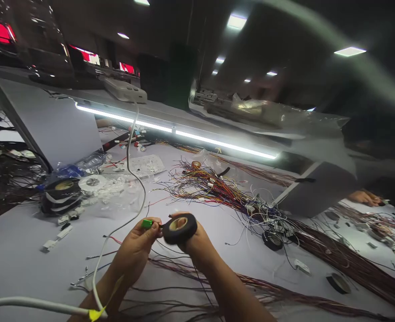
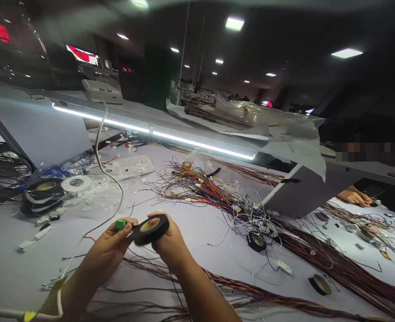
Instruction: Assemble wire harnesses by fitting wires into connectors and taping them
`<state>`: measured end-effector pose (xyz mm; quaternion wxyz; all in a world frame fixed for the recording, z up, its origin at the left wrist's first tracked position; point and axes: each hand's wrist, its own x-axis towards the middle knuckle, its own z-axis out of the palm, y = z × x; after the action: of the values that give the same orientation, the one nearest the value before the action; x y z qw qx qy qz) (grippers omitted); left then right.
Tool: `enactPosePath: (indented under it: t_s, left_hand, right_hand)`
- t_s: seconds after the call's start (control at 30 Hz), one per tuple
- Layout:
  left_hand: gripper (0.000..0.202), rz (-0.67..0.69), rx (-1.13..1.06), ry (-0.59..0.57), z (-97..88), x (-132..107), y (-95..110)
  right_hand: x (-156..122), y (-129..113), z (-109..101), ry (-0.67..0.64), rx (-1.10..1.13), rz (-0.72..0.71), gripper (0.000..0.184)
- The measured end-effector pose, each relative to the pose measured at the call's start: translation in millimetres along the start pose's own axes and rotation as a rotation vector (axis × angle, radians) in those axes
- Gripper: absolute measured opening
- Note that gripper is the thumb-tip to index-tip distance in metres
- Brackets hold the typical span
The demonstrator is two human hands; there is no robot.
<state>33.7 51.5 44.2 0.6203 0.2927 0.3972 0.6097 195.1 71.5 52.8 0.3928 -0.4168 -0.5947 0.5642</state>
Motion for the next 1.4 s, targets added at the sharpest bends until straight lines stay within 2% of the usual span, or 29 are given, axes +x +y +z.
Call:
enactPosePath:
  t_s: [0.07, 0.1, 0.13, 0.2, 0.3, 0.37, 0.43, 0.57, 0.67, 0.73, 0.8, 0.93, 1.1, 1.2, 1.27, 1.33, 1.4]
  left_hand:
    - [0.02, 0.133, 0.068, -0.013, 1.6, -1.8, -0.3]
    - [0.02, 0.177, 0.102, -0.025, 2.2, -2.9, 1.1]
    - [0.02, 0.196, 0.133, -0.042, 2.7, -3.9, 3.6]
    - [0.022, 0.184, 0.206, -0.07, 3.8, -5.7, 11.0]
    - [0.025, 0.177, 0.359, -0.014, 7.4, -6.7, 22.6]
    - [0.027, 0.194, 0.419, 0.079, 11.6, -6.2, 26.9]
    - [0.03, 0.196, 0.452, 0.137, 16.3, -5.2, 28.0]
    - [0.039, 0.148, 0.438, 0.163, 24.2, -5.6, 26.5]
    - [0.045, 0.106, 0.412, 0.162, 27.3, -9.0, 26.4]
    - [0.049, 0.084, 0.431, 0.165, 27.7, -11.1, 26.1]
    - [0.051, 0.073, 0.448, 0.165, 26.9, -11.6, 24.8]
    - [0.049, 0.086, 0.397, 0.113, 24.0, -8.4, 20.5]
    - [0.054, 0.08, 0.328, 0.225, 24.2, -6.3, 19.7]
    - [0.049, 0.037, 0.333, 0.178, 20.7, -3.9, 18.2]
    - [0.049, -0.031, 0.28, 0.14, 15.0, -0.3, 14.8]
    - [0.05, -0.113, 0.204, 0.121, 8.5, 2.8, 10.2]
    - [0.046, -0.144, 0.129, 0.131, 4.3, 2.7, 5.7]
  right_hand:
    - [4.7, -0.7, -13.8, -0.052, 0.155, 0.276, 0.039]
    - [6.4, -0.7, -21.6, -0.116, 0.142, 0.384, 0.041]
    - [7.5, -0.5, -29.0, -0.182, 0.074, 0.453, 0.044]
    - [7.3, -1.1, -40.2, -0.247, -0.16, 0.476, 0.053]
    - [-1.2, -6.8, -41.6, -0.158, -0.453, 0.283, 0.052]
    - [-11.5, -13.5, -32.4, -0.078, -0.489, 0.1, 0.045]
    - [-22.6, -20.1, -20.7, -0.071, -0.439, -0.037, 0.043]
    - [-36.7, -27.4, -9.7, -0.204, -0.267, -0.039, 0.043]
    - [-37.2, -28.3, -12.7, -0.268, -0.316, -0.044, 0.053]
    - [-33.9, -29.0, -12.9, -0.288, -0.318, -0.002, 0.049]
    - [-29.3, -29.8, -9.5, -0.256, -0.307, 0.032, 0.043]
    - [-22.3, -23.3, -3.2, -0.15, -0.474, -0.048, 0.044]
    - [-26.9, 2.1, -5.5, 0.018, -0.769, -0.022, 0.06]
    - [-28.9, 6.7, 3.9, 0.126, -0.701, -0.199, 0.079]
    - [-29.3, 3.9, 13.4, 0.134, -0.63, -0.365, 0.083]
    - [-29.9, 1.1, 19.2, 0.101, -0.564, -0.503, 0.07]
    - [-30.5, 1.8, 17.7, 0.089, -0.41, -0.565, 0.047]
